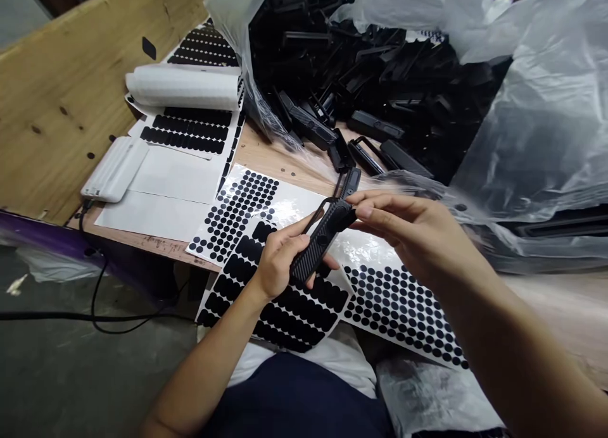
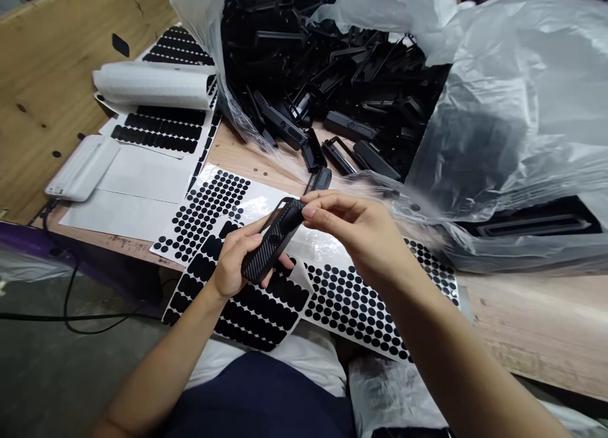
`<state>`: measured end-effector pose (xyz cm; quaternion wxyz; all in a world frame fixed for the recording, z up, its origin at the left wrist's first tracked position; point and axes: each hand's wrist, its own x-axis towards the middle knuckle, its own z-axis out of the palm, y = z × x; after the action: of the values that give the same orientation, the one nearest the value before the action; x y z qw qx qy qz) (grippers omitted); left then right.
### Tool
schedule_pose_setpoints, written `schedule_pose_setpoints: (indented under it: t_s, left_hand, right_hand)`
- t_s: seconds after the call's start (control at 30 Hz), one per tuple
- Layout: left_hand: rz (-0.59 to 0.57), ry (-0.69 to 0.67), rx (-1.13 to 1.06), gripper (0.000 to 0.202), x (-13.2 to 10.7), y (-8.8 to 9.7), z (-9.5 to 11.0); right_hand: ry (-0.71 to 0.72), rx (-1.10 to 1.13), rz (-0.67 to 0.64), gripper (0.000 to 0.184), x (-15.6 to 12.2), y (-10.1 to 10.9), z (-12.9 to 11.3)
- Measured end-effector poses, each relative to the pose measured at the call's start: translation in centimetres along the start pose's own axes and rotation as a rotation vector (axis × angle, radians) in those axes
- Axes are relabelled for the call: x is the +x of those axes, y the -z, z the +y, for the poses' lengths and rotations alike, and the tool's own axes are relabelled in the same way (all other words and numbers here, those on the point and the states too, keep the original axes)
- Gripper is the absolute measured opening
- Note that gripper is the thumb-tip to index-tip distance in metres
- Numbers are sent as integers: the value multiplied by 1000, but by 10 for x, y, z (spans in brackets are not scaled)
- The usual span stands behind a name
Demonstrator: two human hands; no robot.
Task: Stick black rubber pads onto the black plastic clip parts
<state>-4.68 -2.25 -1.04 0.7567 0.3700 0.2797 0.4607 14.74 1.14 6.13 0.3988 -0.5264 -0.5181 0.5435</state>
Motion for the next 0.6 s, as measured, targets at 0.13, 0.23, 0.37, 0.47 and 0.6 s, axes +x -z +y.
schedule_pose_setpoints:
  t_s: [0.13, 0.23, 0.37, 0.47, 0.6]
  left_hand:
    - [-7, 1, -3, 66, 0, 1, -1]
    - [-18, -3, -8, 64, 0, 2, -2]
    - [-26, 0, -8, 64, 0, 2, -2]
    - [-29, 4, -11, 64, 0, 2, -2]
    - [-36, -1, -19, 64, 0, 2, -2]
  right_hand:
    - [13, -32, -13, 26, 0, 1, 1]
    - [44, -89, -6, 26, 2, 0, 2]
    - [73, -150, 0, 30, 3, 1, 2]
    - [97, -194, 5, 32, 4, 2, 3]
    - [143, -254, 15, 27, 4, 4, 4]
